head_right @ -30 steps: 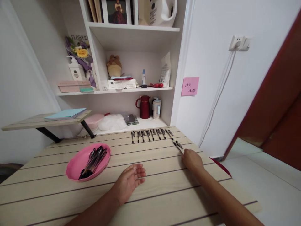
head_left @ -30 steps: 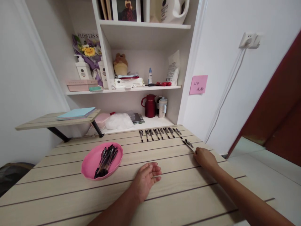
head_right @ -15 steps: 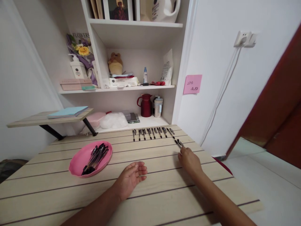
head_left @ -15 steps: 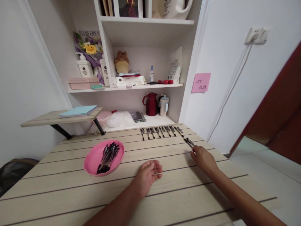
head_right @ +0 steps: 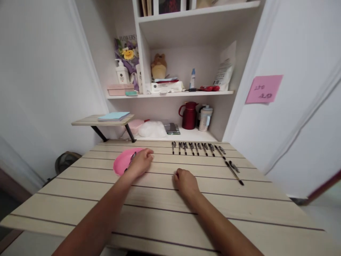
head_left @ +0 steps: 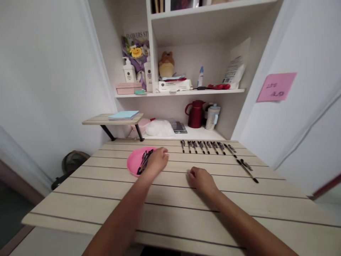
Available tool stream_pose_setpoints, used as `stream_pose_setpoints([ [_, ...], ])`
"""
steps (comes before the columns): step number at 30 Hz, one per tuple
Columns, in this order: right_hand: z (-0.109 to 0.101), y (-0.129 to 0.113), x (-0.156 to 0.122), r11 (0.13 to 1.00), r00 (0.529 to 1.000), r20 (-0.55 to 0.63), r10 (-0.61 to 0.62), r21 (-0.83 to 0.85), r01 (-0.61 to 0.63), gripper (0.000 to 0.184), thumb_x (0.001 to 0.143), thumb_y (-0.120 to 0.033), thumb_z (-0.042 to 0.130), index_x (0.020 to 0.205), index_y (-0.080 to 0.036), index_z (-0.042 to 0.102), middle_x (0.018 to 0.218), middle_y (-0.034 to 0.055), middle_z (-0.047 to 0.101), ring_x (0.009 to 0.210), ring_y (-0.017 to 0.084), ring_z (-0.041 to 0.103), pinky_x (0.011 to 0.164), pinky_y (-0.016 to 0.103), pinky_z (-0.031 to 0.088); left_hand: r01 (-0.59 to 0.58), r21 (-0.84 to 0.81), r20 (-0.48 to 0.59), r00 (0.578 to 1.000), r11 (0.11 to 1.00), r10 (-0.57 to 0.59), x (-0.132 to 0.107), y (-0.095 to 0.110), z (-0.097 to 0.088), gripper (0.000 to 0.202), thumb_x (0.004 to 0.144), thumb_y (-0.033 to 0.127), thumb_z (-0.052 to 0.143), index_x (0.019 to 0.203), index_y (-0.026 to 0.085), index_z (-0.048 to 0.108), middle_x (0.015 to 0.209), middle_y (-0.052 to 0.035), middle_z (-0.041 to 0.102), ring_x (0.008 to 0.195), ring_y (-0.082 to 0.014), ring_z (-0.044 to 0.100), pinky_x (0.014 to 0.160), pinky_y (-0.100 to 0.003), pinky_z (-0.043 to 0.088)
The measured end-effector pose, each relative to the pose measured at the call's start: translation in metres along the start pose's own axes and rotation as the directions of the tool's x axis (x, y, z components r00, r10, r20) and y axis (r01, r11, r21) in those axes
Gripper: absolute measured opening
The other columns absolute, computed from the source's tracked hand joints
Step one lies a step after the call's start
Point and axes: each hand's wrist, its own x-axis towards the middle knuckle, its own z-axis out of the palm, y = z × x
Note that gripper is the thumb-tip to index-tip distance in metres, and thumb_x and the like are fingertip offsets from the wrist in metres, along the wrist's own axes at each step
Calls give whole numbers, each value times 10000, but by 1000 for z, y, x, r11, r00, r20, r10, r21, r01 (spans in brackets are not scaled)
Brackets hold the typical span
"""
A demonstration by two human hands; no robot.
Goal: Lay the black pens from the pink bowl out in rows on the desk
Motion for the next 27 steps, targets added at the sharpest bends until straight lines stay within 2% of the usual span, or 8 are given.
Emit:
stream_pose_setpoints([
  [1,4,-4,1,1000,1000,-4,-2,-6,2,228,818,-261,420,741,-177,618,760,81,666,689,163,569,535,247,258,82,191,-7,997,978,-82,5,-10,-15,268,795,293,450,1000,202,596,1028,-73,637,920,-194,562,756,-275,389],
  [4,16,-6,2,1000,999,-41,-4,-7,4,224,828,-280,421,771,-180,613,779,75,666,705,160,569,541,243,262,222,351,-10,972,910,-233,15,-38,-40,225,746,263,501,863,127,635,978,-178,647,904,-277,582,722,-333,402],
  [7,23,-2,1,999,997,-78,-28,24,30,211,834,-297,421,788,-194,598,789,51,663,708,155,567,538,244,254,278,410,40,946,869,-322,18,-57,-40,130,642,225,605,706,118,642,862,-196,671,825,-297,606,677,-331,413],
  [13,24,2,1,998,997,-70,-34,58,38,216,832,-318,418,761,-203,586,745,30,650,680,150,554,526,243,238,329,427,67,918,843,-392,15,-69,-31,139,579,239,642,676,139,643,832,-161,687,781,-280,619,649,-315,418],
  [20,24,6,3,994,998,-64,-21,104,27,200,812,-331,445,734,-214,587,717,25,645,660,148,542,528,235,247,385,299,-20,917,873,-397,4,-64,-42,95,609,202,614,671,130,621,892,-213,661,909,-328,585,710,-343,399],
  [23,25,8,6,975,997,-82,-9,220,27,237,803,-355,448,674,-204,577,667,28,629,640,151,536,531,237,266,359,150,-51,933,921,-355,-6,-49,-44,155,705,251,536,783,131,595,878,-199,651,861,-276,595,665,-315,401],
  [25,24,8,7,900,995,-104,2,434,43,306,808,-418,429,647,-198,570,604,25,602,605,150,526,541,241,304,306,24,-16,952,952,-306,-15,-32,-30,204,770,290,452,880,156,558,808,-131,651,701,-189,602,580,-265,396],
  [27,21,6,9,670,993,-109,38,740,55,387,795,-521,407,696,-189,580,599,28,595,592,153,532,553,250,359,262,-120,84,964,958,-253,-25,-10,-1,208,786,317,423,904,183,529,682,-47,624,484,-104,520,477,-216,355],
])
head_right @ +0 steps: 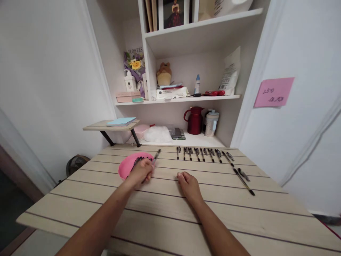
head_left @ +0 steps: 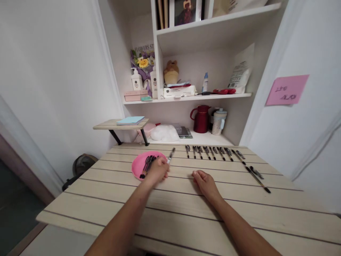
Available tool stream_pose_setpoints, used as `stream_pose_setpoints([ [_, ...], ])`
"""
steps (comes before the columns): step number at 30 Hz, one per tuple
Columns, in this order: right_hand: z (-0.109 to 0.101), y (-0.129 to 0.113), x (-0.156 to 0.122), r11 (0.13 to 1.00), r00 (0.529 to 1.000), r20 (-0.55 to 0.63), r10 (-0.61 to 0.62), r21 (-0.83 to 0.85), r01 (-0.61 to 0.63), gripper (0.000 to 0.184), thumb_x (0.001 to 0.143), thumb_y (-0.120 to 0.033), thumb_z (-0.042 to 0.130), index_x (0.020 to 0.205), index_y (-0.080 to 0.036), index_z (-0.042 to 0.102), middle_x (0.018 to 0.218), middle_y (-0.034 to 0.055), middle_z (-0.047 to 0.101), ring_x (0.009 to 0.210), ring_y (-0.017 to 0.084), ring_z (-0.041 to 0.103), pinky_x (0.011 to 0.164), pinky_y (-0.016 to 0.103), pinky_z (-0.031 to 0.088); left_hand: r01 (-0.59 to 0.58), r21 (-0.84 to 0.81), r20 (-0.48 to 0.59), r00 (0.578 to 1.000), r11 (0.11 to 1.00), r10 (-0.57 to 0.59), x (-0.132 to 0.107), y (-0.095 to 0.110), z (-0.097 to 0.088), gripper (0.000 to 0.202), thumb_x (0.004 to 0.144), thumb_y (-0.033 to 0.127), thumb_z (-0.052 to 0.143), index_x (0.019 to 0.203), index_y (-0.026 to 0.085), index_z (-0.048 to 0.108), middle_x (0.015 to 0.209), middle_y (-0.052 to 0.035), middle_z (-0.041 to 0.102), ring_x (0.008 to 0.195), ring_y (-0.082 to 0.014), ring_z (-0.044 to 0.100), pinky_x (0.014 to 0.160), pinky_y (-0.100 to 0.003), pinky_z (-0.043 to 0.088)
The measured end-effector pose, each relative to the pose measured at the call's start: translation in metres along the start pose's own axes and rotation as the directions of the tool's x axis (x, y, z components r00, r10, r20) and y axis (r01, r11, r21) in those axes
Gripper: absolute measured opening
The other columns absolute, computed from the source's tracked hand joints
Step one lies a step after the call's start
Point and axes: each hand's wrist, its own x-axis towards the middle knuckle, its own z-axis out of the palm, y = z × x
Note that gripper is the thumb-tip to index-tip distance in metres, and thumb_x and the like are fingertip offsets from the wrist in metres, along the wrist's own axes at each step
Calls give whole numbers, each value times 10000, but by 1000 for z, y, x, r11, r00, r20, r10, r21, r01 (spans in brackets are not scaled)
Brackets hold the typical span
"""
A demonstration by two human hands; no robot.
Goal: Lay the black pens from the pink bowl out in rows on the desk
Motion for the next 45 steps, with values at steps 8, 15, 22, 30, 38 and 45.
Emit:
stream_pose_setpoints([
  [8,-4,3,2,693,959,23,281,686,-220,395,673,-553,578,820,-189,539,566,-15,602,365,100,453,377,233,356,247,-764,332,943,596,35,-32,55,151,295,747,459,475,902,212,520,444,75,389,312,-51,248,369,-196,136],
  [15,-15,10,14,727,936,-107,335,662,-184,272,767,-433,489,847,-176,523,530,-22,585,422,122,527,405,228,396,298,-699,412,911,650,25,-37,55,155,284,788,375,422,1022,234,501,429,89,350,290,-51,198,370,-203,100],
  [22,-32,16,24,653,950,-170,263,756,-45,361,708,-478,578,925,-191,548,731,29,645,592,132,600,488,232,462,298,-713,479,868,635,130,-37,48,151,304,772,380,445,1012,200,497,463,94,366,290,-25,166,346,-191,88],
  [30,-103,60,47,977,843,-519,141,-62,-202,449,773,-507,407,850,-128,634,621,43,616,551,148,562,512,251,426,299,-741,491,852,602,182,-37,45,148,435,758,402,464,1121,164,480,503,82,411,299,-20,196,343,-187,121],
  [38,-163,74,64,729,880,-452,145,-553,-404,89,689,-205,578,720,-138,628,804,157,663,848,263,606,671,293,405,265,-729,488,848,632,206,-36,45,153,431,785,380,420,1149,154,467,512,79,405,301,-25,194,332,-189,116],
  [45,-162,80,68,558,895,-404,190,-706,-437,205,757,-241,532,860,-97,636,933,215,641,873,291,622,710,347,435,259,-724,486,849,639,207,-37,46,152,451,784,386,423,1159,136,450,502,81,405,295,-29,203,323,-188,118],
])
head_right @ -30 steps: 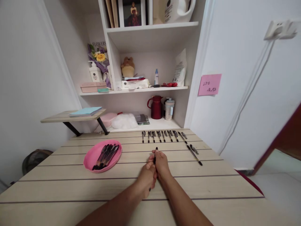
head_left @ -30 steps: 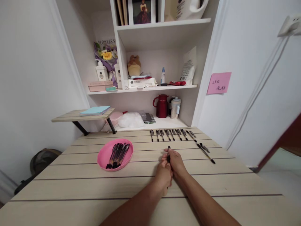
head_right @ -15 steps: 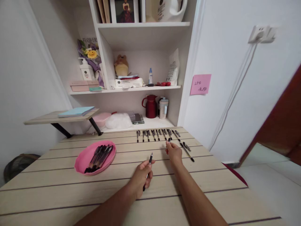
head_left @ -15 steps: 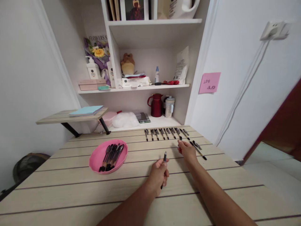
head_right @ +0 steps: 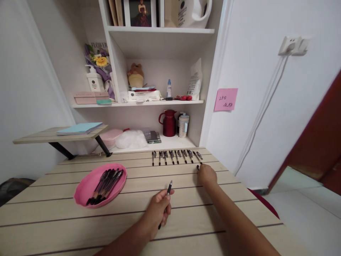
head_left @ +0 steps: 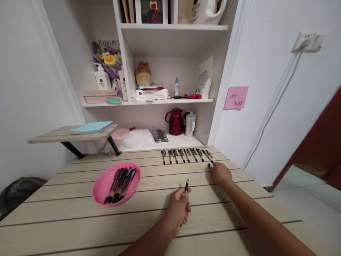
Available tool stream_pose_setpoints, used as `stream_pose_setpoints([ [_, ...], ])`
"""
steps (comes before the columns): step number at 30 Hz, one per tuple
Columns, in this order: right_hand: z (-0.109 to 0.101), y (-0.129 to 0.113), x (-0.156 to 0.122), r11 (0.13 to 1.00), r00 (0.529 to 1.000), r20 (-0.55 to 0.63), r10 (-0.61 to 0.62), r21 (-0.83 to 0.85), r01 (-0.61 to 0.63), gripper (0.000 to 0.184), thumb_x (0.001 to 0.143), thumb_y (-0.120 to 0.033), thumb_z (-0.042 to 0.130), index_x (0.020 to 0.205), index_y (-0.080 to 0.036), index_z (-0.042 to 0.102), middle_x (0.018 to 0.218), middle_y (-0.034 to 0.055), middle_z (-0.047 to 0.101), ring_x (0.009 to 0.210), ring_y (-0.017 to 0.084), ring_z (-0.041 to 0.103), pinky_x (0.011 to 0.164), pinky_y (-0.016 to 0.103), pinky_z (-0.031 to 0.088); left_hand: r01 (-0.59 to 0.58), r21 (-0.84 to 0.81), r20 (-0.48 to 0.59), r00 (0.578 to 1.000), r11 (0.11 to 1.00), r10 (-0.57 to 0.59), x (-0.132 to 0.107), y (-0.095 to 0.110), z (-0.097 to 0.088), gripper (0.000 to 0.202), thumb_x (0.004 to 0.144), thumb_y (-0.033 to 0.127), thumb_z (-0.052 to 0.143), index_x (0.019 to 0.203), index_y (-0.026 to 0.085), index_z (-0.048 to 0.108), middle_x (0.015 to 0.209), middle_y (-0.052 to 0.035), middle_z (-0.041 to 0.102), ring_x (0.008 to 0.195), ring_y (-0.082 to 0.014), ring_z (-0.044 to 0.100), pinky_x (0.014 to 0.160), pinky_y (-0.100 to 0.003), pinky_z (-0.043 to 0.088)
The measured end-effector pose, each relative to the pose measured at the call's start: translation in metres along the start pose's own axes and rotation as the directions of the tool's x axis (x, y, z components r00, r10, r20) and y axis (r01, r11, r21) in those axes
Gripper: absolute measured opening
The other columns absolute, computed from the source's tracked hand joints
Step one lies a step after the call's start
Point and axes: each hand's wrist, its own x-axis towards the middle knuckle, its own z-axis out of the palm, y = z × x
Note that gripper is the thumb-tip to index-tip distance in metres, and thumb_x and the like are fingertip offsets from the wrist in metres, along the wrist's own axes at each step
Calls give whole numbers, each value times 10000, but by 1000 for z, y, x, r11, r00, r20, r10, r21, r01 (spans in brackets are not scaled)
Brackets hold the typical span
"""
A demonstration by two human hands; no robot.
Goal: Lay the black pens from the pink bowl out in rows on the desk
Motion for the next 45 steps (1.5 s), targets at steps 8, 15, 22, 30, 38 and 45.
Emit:
stream_pose_setpoints([
  [8,-11,-14,-14,998,999,-9,-46,-34,46,224,786,-283,495,843,-109,623,929,209,638,876,281,613,695,342,433,-4,-26,-3,1000,1000,4,1,-2,-1,464,760,440,470,1116,143,466,502,84,411,285,-20,206,316,-183,114],
  [15,-8,-83,-104,352,858,430,-282,878,-325,377,792,-530,417,674,-187,520,502,-18,530,429,115,515,450,232,410,-45,-140,-44,998,989,40,4,-4,2,359,718,504,523,883,188,479,511,85,451,274,-7,244,309,-160,148],
  [22,5,-95,-136,-91,795,442,-416,850,-519,468,725,-667,415,720,-203,478,388,-100,362,217,103,345,220,254,338,-39,-163,-13,999,986,37,5,-5,6,289,734,468,495,837,204,445,499,82,458,260,-30,310,281,-157,177],
  [30,7,-89,-129,-76,846,387,-367,894,-442,363,663,-503,643,683,-186,468,381,-93,414,235,76,353,226,177,247,-41,-102,-48,998,994,36,4,-4,8,256,771,450,441,802,197,443,455,89,419,239,-23,247,275,-162,139],
  [38,-4,-89,-128,-149,877,316,-362,909,-389,291,684,-445,649,764,-170,600,644,10,623,381,55,422,380,197,369,-70,-95,-48,997,993,66,3,-3,7,356,769,545,422,775,190,441,428,93,403,235,-18,206,273,-163,126],
  [45,-6,-86,-128,-90,855,310,-416,921,-378,303,639,-449,686,711,-170,590,549,-8,587,384,88,468,392,219,386,-66,-76,-34,997,995,64,3,-1,8,298,785,491,406,750,196,428,417,93,384,228,-25,203,260,-160,120],
])
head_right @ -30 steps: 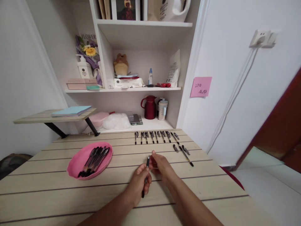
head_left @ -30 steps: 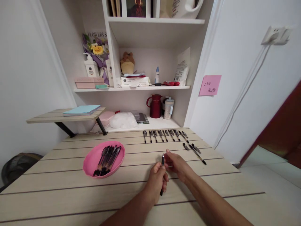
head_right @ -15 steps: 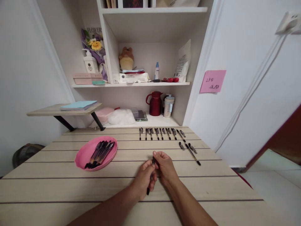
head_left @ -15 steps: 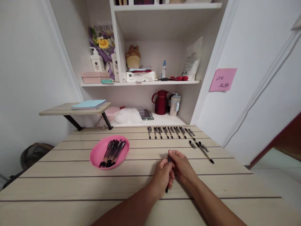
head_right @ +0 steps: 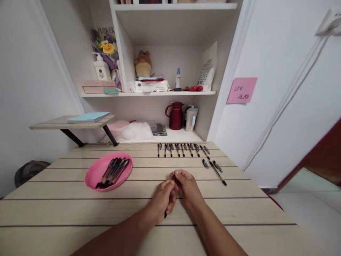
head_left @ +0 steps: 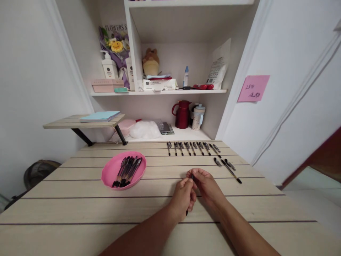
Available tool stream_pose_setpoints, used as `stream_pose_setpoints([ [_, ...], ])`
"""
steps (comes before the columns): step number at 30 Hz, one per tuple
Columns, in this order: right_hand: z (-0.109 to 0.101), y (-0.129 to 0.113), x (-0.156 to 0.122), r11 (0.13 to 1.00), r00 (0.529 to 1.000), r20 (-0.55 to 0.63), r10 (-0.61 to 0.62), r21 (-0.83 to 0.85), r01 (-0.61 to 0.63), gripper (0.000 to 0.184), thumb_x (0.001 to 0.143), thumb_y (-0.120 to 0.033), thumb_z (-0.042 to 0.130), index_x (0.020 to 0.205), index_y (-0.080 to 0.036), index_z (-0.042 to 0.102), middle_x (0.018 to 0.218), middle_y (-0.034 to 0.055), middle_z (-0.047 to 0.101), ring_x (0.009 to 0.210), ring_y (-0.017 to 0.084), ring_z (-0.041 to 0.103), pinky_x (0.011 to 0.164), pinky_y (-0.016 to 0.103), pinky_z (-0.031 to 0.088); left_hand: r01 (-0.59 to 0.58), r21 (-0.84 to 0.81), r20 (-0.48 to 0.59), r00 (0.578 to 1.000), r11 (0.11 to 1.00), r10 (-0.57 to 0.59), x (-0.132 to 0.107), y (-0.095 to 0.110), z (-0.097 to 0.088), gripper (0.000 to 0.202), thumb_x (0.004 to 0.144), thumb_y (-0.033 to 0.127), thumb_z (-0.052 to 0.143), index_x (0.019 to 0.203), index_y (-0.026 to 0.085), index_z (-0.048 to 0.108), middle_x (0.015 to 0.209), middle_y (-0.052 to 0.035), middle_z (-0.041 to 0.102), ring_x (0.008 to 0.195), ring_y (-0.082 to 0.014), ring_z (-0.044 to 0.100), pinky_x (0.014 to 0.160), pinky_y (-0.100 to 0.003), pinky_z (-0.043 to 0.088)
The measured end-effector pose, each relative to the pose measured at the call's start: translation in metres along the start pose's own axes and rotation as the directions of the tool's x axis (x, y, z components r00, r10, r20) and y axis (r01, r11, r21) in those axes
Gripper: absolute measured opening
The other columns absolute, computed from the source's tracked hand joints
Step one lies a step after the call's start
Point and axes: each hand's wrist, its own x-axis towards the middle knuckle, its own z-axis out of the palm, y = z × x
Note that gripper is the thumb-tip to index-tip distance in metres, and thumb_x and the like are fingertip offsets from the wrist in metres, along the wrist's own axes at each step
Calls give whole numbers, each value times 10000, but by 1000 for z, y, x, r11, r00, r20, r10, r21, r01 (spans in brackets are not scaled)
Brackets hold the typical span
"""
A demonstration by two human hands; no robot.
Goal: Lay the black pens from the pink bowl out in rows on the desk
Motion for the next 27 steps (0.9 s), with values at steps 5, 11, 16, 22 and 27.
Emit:
stream_pose_setpoints([
  [5,-2,1,0,997,997,9,73,30,-73,352,697,-522,602,796,-183,599,556,-6,593,434,124,524,433,248,421,-4,-2,6,1000,1000,4,-1,1,0,287,787,476,396,741,196,432,416,92,382,227,-26,204,261,-160,112],
  [11,-4,-1,1,999,1000,2,27,39,-27,295,668,-444,662,801,-183,623,798,47,667,593,135,586,546,252,460,19,-3,4,1000,1000,-19,-2,1,0,294,781,486,407,745,196,441,420,94,394,230,-23,203,269,-162,118],
  [16,-4,-1,1,998,998,17,56,1,-56,285,689,-458,637,717,-178,594,565,-10,593,367,86,438,380,223,364,15,-5,6,1000,1000,-15,-2,0,0,299,775,487,418,741,192,447,413,93,393,230,-20,201,277,-163,109],
  [22,-4,1,1,998,999,-13,52,30,-52,331,702,-493,610,846,-194,603,703,30,646,522,140,565,460,249,427,23,-9,13,1000,1000,-23,-2,1,-1,307,768,498,424,737,193,449,414,94,392,234,-19,202,284,-160,107],
  [27,-6,1,1,1000,999,23,30,2,-30,255,689,-416,657,709,-171,590,539,-9,581,415,106,496,390,216,364,31,11,18,999,999,-31,-2,1,-1,273,779,468,409,739,200,443,414,95,394,229,-25,207,275,-162,117],
])
